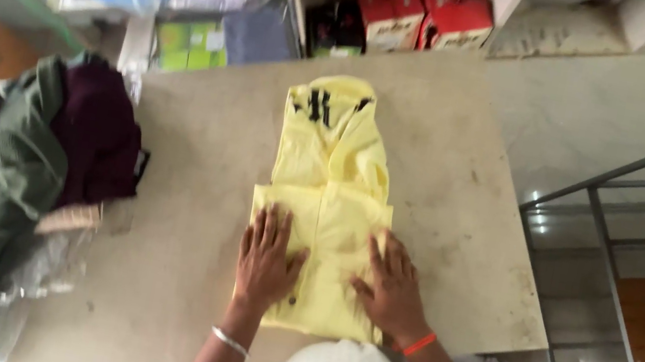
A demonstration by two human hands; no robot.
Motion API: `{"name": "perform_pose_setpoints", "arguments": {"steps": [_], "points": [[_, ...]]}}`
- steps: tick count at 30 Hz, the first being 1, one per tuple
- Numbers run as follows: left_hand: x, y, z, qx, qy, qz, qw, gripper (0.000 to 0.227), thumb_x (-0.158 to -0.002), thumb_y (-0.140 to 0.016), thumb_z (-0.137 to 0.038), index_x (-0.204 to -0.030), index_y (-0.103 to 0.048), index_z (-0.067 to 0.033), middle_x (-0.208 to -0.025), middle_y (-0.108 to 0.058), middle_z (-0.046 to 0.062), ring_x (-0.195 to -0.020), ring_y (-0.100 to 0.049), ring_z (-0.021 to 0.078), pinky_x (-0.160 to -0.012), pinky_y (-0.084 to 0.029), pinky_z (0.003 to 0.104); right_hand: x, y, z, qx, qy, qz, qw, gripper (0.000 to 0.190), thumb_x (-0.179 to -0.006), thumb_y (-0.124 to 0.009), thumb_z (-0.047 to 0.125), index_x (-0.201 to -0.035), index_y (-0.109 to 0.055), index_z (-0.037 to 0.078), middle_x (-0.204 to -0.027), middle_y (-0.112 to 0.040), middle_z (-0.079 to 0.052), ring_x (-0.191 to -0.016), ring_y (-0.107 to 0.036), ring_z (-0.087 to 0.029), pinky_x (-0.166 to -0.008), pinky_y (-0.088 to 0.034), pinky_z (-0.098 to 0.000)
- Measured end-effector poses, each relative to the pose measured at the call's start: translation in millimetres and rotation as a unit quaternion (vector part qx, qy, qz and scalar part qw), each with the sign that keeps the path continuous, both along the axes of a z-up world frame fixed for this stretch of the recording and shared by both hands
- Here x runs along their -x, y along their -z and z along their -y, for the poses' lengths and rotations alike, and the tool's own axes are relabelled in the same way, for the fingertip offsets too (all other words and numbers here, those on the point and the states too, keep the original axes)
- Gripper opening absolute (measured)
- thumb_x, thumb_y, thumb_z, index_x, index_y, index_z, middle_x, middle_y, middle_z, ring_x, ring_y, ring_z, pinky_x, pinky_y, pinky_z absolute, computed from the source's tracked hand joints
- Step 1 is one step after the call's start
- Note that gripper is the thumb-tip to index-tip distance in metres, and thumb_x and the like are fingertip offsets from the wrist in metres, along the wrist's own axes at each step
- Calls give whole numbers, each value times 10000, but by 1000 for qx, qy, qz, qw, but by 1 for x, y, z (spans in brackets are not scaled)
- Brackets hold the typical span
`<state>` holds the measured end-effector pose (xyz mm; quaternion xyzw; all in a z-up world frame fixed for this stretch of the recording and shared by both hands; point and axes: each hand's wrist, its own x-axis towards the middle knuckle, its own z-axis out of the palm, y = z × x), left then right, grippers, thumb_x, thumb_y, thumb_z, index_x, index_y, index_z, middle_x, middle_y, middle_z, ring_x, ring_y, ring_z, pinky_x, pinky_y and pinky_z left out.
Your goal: The person folds a yellow short-sleeve shirt on a table, smoothing and aligning the sleeves and body, then places a tag card on the folded shirt and wraps it in a clear plastic bag, pressing it flat. At the end the person picks up a green garment and begins unfolding it on the table.
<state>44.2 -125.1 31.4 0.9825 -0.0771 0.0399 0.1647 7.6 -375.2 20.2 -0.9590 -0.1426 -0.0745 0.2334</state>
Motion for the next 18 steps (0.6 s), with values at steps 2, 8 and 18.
{"name": "perform_pose_setpoints", "arguments": {"steps": [2,8,18], "points": [[7,3,2,6,-9,1,1000,793,-926,-614,-494,-1559,-368,-84,-1640,-304,185,-1512,-268,406,-1194,-239,569,8,-11,10,-43,-22,-6,999,814,-886,-697,414,-1534,-360,55,-1566,-346,-243,-1383,-402,-444,-1062,-379,-535],[1,-1,5,2,-21,3,1000,803,-903,-620,-503,-1550,-376,-95,-1633,-302,191,-1502,-265,406,-1182,-225,577,61,-28,65,-84,21,-266,960,372,-903,-740,371,-1098,-635,72,-1015,-679,-137,-959,-674,-311,-848,-549,-375],[4,-4,8,-15,-29,0,999,811,-892,-619,-514,-1553,-383,-107,-1637,-311,174,-1508,-274,389,-1188,-234,562,128,40,157,-277,50,-461,842,376,-874,-672,150,-1242,-727,95,-1147,-781,-56,-1001,-726,-134,-871,-559,-290]]}}
